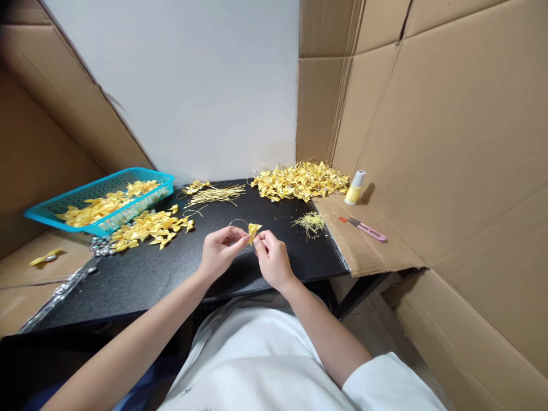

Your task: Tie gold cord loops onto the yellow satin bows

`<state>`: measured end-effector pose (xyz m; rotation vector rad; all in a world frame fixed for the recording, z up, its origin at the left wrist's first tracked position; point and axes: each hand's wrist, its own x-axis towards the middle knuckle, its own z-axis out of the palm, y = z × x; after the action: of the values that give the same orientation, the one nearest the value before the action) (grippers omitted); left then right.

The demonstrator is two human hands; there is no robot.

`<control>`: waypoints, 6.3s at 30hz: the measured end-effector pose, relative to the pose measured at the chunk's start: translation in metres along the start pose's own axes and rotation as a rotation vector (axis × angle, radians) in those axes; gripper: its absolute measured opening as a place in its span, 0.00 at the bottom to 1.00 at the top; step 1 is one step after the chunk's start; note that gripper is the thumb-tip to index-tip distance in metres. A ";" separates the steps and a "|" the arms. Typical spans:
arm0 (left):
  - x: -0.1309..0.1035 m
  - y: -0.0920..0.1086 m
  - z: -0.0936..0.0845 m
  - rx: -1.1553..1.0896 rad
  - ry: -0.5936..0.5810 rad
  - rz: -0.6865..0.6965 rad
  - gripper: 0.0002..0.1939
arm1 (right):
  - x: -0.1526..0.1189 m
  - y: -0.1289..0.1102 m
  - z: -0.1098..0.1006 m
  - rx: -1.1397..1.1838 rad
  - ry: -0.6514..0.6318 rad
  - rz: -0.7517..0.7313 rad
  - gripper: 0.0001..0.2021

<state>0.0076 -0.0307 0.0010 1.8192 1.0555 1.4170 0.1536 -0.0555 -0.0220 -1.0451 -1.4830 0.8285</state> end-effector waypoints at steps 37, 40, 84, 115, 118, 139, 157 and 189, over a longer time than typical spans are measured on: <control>0.000 -0.011 0.000 0.456 -0.018 0.365 0.06 | 0.020 -0.013 -0.011 -0.569 0.172 -0.266 0.05; 0.000 -0.013 0.000 0.436 -0.025 0.393 0.06 | 0.027 -0.010 -0.014 -0.520 0.087 -0.206 0.04; 0.003 -0.011 -0.005 0.364 -0.062 0.221 0.04 | 0.063 -0.021 -0.029 0.022 -0.160 -0.052 0.07; 0.004 -0.009 -0.006 0.192 -0.121 -0.029 0.08 | 0.139 -0.076 -0.067 0.529 0.066 -0.045 0.11; 0.004 -0.012 -0.006 0.189 -0.132 -0.043 0.08 | 0.140 -0.075 -0.069 0.552 0.021 -0.002 0.11; 0.008 -0.013 -0.006 -0.045 0.042 -0.152 0.13 | 0.050 -0.013 -0.021 0.911 -0.206 0.426 0.10; 0.007 -0.015 -0.005 -0.029 0.038 -0.142 0.12 | 0.052 -0.018 -0.024 0.792 -0.284 0.368 0.10; 0.005 -0.015 -0.005 0.090 -0.101 -0.160 0.10 | 0.224 -0.123 -0.094 0.164 -0.004 -0.136 0.05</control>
<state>0.0003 -0.0188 -0.0072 1.8048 1.2003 1.1896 0.2198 0.1031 0.1888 -0.8120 -1.4466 0.8405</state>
